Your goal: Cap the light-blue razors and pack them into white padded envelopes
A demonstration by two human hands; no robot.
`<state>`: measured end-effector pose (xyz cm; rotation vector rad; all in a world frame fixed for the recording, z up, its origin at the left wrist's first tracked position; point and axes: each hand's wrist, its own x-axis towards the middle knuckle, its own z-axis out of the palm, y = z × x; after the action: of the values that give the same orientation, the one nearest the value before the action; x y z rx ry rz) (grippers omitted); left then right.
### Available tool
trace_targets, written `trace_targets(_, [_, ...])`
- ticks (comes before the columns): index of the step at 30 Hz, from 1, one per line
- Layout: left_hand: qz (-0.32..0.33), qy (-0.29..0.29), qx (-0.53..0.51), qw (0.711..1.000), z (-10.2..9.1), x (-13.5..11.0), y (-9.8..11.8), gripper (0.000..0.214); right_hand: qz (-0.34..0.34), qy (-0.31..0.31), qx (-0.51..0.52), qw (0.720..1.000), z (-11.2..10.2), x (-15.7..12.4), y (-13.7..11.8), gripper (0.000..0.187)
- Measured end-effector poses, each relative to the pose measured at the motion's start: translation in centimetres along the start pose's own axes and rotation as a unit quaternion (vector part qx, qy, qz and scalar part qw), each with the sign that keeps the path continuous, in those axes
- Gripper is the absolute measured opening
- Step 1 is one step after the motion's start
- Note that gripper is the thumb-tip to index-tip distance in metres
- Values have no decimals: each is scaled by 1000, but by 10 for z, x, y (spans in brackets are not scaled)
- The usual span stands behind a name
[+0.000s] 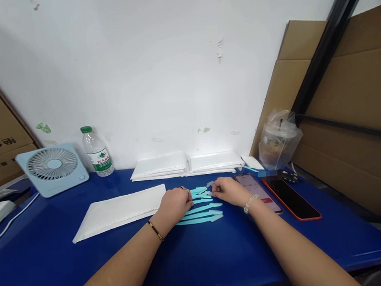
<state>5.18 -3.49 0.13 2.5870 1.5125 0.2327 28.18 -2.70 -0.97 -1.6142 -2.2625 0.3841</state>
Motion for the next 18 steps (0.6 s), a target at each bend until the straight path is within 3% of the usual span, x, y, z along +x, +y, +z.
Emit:
trace_targets(4, [-10, -3, -8, 1000, -1, -1, 1, 16, 38, -52, 26, 998, -13, -5, 5, 8])
trace_targets(8, [-15, -1, -12, 1000, -1, -2, 1, 15, 25, -110, 75, 991, -21, -9, 4, 9])
trace_targets(18, [-10, 2, -1, 1000, 2, 0, 1, 15, 3, -111, 88, 990, -11, -5, -3, 13])
